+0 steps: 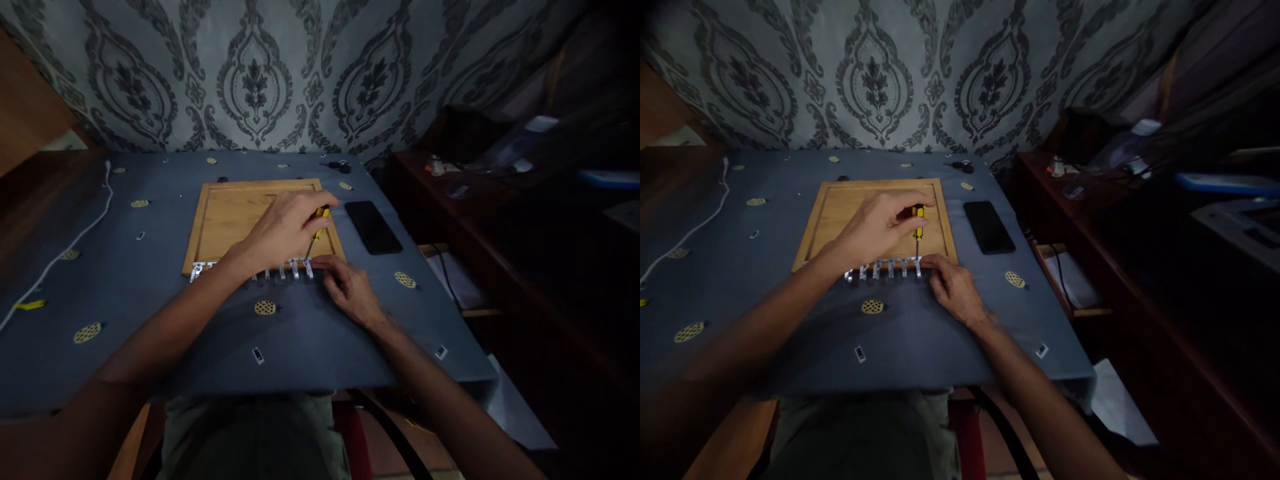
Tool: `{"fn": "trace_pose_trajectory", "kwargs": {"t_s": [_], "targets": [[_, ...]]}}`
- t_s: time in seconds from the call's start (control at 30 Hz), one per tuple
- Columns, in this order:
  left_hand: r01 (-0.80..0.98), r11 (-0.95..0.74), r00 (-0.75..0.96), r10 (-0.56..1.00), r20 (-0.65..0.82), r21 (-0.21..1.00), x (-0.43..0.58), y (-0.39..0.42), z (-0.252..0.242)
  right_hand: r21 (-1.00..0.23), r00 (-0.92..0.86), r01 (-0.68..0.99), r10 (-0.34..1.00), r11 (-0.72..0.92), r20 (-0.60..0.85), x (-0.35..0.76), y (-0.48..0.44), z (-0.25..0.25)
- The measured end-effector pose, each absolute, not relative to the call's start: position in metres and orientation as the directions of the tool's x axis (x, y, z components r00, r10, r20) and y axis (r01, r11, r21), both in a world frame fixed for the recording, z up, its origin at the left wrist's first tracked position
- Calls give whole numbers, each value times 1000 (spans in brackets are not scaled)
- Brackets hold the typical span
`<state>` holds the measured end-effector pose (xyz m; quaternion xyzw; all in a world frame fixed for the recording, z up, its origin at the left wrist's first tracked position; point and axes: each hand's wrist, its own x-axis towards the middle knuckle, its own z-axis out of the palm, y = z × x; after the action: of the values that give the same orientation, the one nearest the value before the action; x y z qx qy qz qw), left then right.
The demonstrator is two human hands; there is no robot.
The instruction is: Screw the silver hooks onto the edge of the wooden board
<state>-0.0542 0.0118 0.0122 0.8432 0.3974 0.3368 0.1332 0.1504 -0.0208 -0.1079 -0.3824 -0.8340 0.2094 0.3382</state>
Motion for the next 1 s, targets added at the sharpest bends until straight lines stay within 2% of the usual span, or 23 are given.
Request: {"fn": "trace_pose_trajectory", "kwargs": {"t_s": [0.13,0.43,0.67,0.9,1.0], "targets": [[590,-632,471,775,423,502,-59,14,14,-606,-467,513,790,608,397,150,-22,-108],[646,-622,426,775,467,442,-51,7,5,-608,-472,497,781,619,410,150,-22,-106],[530,-671,523,740,423,519,-62,15,16,-610,-480,493,779,620,404,150,-21,-106],[492,-621,399,784,476,610,-48,9,5,-599,-481,468,756,650,444,150,-22,-105],[521,-612,402,791,462,594,-45,11,7,-599,-482,474,760,645,436,150,-22,-105]]}}
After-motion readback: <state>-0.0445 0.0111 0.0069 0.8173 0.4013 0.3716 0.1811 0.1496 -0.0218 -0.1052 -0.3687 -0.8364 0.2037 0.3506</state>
